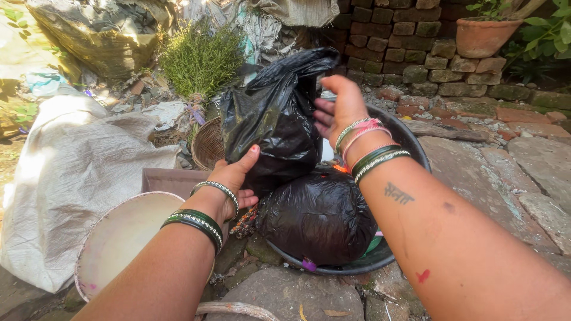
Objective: The person carries a bucket containing a black plastic bag from an indoor doorway into a garden area, places the bag into a larger basin, and then carries the empty bucket back inside. The person then pours water from a metal bowl into the bucket.
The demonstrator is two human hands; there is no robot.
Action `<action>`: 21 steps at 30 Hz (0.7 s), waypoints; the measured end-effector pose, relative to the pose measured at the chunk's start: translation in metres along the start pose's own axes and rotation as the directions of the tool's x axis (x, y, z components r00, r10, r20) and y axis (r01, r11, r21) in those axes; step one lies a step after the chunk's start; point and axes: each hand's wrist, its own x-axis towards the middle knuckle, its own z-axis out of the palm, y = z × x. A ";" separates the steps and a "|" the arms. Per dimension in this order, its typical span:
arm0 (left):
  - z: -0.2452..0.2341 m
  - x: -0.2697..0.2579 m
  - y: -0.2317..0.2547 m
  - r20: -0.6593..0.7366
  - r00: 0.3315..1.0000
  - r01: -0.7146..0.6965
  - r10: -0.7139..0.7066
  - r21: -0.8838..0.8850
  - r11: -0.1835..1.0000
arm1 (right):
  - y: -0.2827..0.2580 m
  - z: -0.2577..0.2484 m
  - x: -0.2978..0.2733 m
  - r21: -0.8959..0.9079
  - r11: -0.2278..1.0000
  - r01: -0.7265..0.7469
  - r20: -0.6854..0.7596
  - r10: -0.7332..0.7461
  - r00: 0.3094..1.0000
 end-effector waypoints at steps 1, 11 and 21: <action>0.002 0.003 0.001 -0.015 1.000 -0.014 0.014 -0.002 1.000 | 0.004 0.002 -0.007 -0.120 0.993 0.022 0.066 -0.014 0.998; 0.007 0.027 -0.002 0.006 0.979 -0.203 0.203 -0.045 0.978 | 0.017 -0.011 -0.023 -0.640 0.491 0.591 0.595 -0.170 0.785; -0.002 0.049 -0.027 -0.130 0.894 -0.329 0.429 0.460 0.825 | 0.042 -0.028 0.004 -0.860 0.399 0.317 0.104 -0.471 0.876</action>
